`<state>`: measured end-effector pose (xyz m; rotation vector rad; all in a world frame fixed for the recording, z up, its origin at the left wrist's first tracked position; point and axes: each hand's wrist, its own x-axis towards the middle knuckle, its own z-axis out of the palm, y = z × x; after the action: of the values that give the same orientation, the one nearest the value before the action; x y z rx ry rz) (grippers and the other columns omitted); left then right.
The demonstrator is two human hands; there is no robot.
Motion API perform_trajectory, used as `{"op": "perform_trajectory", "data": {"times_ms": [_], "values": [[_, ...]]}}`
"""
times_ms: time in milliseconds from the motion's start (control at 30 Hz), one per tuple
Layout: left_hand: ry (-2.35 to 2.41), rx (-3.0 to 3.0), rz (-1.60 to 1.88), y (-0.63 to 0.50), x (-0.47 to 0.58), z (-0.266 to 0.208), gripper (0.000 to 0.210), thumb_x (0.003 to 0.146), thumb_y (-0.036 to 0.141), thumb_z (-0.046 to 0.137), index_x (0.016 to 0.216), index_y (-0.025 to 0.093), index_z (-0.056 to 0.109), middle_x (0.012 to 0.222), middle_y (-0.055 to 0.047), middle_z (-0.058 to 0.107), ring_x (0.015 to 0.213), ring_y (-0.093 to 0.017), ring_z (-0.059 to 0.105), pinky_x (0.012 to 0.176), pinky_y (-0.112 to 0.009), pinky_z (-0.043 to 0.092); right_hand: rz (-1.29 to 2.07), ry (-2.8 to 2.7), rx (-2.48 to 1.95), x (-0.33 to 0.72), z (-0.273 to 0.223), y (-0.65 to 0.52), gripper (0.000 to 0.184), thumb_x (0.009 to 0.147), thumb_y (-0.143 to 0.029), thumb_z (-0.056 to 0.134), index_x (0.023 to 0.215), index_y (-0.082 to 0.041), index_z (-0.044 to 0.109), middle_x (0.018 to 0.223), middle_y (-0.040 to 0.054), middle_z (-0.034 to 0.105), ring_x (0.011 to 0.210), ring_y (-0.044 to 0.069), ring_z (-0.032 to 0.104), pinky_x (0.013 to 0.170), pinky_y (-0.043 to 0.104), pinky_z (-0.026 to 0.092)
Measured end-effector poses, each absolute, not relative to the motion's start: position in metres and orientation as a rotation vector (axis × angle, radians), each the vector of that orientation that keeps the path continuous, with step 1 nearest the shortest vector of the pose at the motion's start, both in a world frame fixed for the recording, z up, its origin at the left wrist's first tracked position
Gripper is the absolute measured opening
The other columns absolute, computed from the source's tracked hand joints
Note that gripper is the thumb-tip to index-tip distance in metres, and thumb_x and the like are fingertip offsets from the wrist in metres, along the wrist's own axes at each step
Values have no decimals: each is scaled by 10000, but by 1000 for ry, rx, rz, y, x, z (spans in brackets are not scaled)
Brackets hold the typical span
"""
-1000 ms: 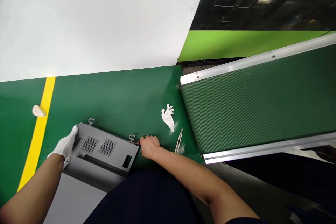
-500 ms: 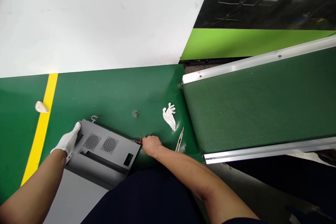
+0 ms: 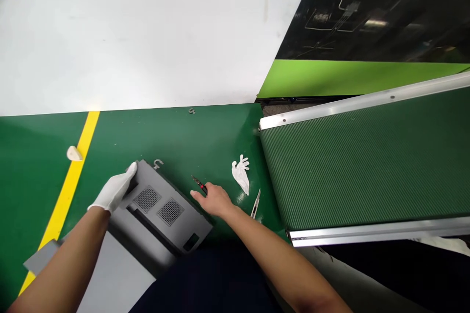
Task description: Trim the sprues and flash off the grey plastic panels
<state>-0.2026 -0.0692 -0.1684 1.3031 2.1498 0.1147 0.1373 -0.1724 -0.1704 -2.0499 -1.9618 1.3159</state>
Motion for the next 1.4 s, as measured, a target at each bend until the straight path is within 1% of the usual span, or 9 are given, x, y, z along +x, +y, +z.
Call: {"op": "perform_trajectory", "data": {"times_ms": [67,167,300,633,767,900,1133,1267,1400], "values": [[2041,1297,103,-63,-174,-158,831,844,901,371,949,180,770,1067,-145,796,997,-347,723,933,-417,536,1281,-1962,-1998,126,-164,-168,695,946,-830,330,1031,-209,630,1024,119,757,950,277,705,765,341,450],[1977,1384,32,-58,-137,-146,807,847,908,316,773,212,717,934,-153,770,930,-377,702,894,-442,505,1252,-1942,-1983,112,-162,-162,779,924,-866,302,1070,-178,638,1071,180,747,1015,342,708,837,404,477],[1952,1488,-40,-56,-113,-138,775,858,899,268,661,241,626,818,-136,719,842,-365,666,824,-423,478,1239,-1865,-2022,104,-165,-155,841,913,-886,268,1127,-160,636,1114,203,737,1063,374,703,885,453,498],[1963,1506,-61,-57,-108,-136,771,858,904,253,673,246,610,826,-135,714,826,-350,647,793,-402,456,1192,-1854,-2024,103,-162,-142,843,898,-904,251,1100,-184,642,1078,178,744,1042,359,709,892,463,519],[1983,1531,-68,-59,-106,-133,765,863,897,243,664,249,596,841,-138,716,866,-360,651,809,-403,455,1156,-1868,-2028,99,-159,-139,829,918,-883,240,1120,-191,648,1071,174,759,1043,348,719,896,454,522],[1988,1537,-69,-61,-106,-131,764,876,881,227,703,247,616,888,-152,732,904,-373,661,825,-413,464,1153,-1875,-2030,97,-156,-137,827,923,-876,238,1119,-192,659,1046,172,771,1045,353,727,901,458,523],[2017,1545,-107,-65,-105,-127,772,884,870,190,692,241,595,949,-179,757,969,-397,691,866,-429,495,1248,-1804,-2051,94,-156,-136,867,878,-912,328,1145,-160,666,1083,194,767,1078,371,720,910,441,521],[2015,1549,-115,-64,-103,-125,774,885,866,184,729,240,612,1023,-181,769,1044,-405,691,911,-440,504,1227,-1796,-2083,93,-157,-136,898,897,-904,267,1115,-140,688,1070,218,765,1077,380,715,911,443,513],[2020,1526,-118,-62,-105,-134,797,874,876,189,749,232,641,1033,-197,767,1036,-417,695,919,-466,509,1170,-1810,-2137,91,-164,-134,937,920,-880,184,1087,-124,712,1049,239,764,1054,385,719,907,458,515]]}}
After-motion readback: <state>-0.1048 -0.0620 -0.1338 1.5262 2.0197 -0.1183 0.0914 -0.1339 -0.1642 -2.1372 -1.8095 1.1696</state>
